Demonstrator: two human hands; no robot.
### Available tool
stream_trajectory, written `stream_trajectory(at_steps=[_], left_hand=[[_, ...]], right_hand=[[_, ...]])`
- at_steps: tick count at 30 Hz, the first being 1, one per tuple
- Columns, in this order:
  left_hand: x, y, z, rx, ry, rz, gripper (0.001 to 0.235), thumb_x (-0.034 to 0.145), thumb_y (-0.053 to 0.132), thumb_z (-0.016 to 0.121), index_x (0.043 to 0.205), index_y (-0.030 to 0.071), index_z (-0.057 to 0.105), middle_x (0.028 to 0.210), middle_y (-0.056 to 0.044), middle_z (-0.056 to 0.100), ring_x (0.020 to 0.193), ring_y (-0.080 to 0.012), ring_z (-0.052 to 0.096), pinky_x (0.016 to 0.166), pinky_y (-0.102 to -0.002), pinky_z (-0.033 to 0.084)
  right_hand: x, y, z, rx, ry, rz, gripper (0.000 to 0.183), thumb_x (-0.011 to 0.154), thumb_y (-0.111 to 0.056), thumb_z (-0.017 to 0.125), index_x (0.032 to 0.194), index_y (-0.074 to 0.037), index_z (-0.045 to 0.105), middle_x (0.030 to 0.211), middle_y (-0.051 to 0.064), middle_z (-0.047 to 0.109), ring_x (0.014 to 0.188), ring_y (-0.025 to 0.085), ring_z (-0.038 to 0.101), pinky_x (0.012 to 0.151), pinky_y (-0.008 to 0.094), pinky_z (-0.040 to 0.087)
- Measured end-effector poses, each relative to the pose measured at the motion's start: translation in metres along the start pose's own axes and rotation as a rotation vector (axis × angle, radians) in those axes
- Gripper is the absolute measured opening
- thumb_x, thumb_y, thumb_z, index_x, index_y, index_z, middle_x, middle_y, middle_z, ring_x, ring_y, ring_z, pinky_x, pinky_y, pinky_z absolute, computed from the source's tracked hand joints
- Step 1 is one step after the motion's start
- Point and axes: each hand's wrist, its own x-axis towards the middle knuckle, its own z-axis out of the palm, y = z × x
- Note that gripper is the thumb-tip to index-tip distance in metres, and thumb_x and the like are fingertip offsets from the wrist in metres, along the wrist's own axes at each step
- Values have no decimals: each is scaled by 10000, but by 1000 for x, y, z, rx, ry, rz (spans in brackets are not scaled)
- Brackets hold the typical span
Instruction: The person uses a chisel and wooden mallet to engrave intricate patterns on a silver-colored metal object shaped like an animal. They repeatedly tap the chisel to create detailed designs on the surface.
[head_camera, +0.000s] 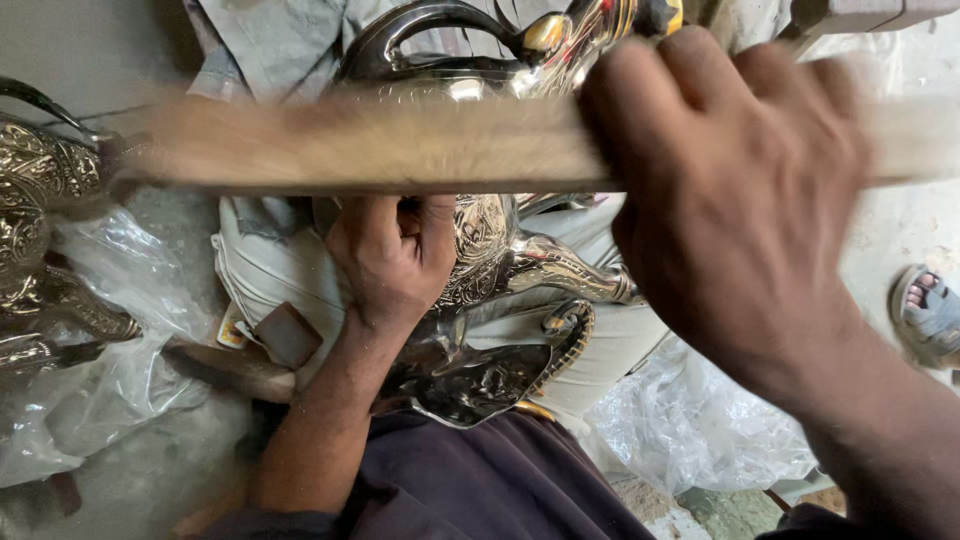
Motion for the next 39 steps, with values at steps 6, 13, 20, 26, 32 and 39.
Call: stream_trajectory(at_steps=[6,13,20,26,32,39], left_hand=[[-3,-1,1,-18,-11,-26,195,1137,207,656,1177,20,620,966,-89,655,707,-158,656,589,-314,513],[-12,-10,7,11,-3,-31,153,1104,166,661,1069,40,581,863,-41,624,651,-146,638,544,-316,499],[-8,-10,7,-54,11,-28,159,1088,142,650,1112,-8,607,816,-31,618,641,-132,617,542,-301,488],[-5,-5,4,-62,12,-34,167,1124,163,649,1124,0,610,842,-47,623,632,-123,616,527,-286,480],[-14,-13,8,-73,-6,-62,155,1099,149,637,1076,-3,621,774,-27,603,589,-128,571,501,-286,446],[-11,-10,4,-38,13,-36,150,1097,144,641,1092,-4,615,908,-102,641,738,-194,646,569,-328,493]], right_hand=[[1,-5,-2,-101,63,-20,152,1077,-237,670,1042,-108,598,882,33,593,723,176,458,762,391,371],[-4,-18,-7,-46,50,50,111,1066,-115,716,1066,-82,610,949,47,611,774,174,452,741,368,349],[2,-25,-15,50,-13,101,117,967,-71,638,1071,-70,584,983,66,603,817,194,465,740,357,337],[2,-23,-12,36,-1,68,59,1045,-71,659,1070,-62,606,916,62,607,777,191,465,755,359,343],[15,-28,-15,-22,44,5,66,1036,-97,694,1040,-73,632,883,68,621,747,196,472,723,385,350],[22,-27,-21,-75,66,-1,103,1005,-208,695,1029,-120,646,868,41,632,775,193,494,755,384,356]])
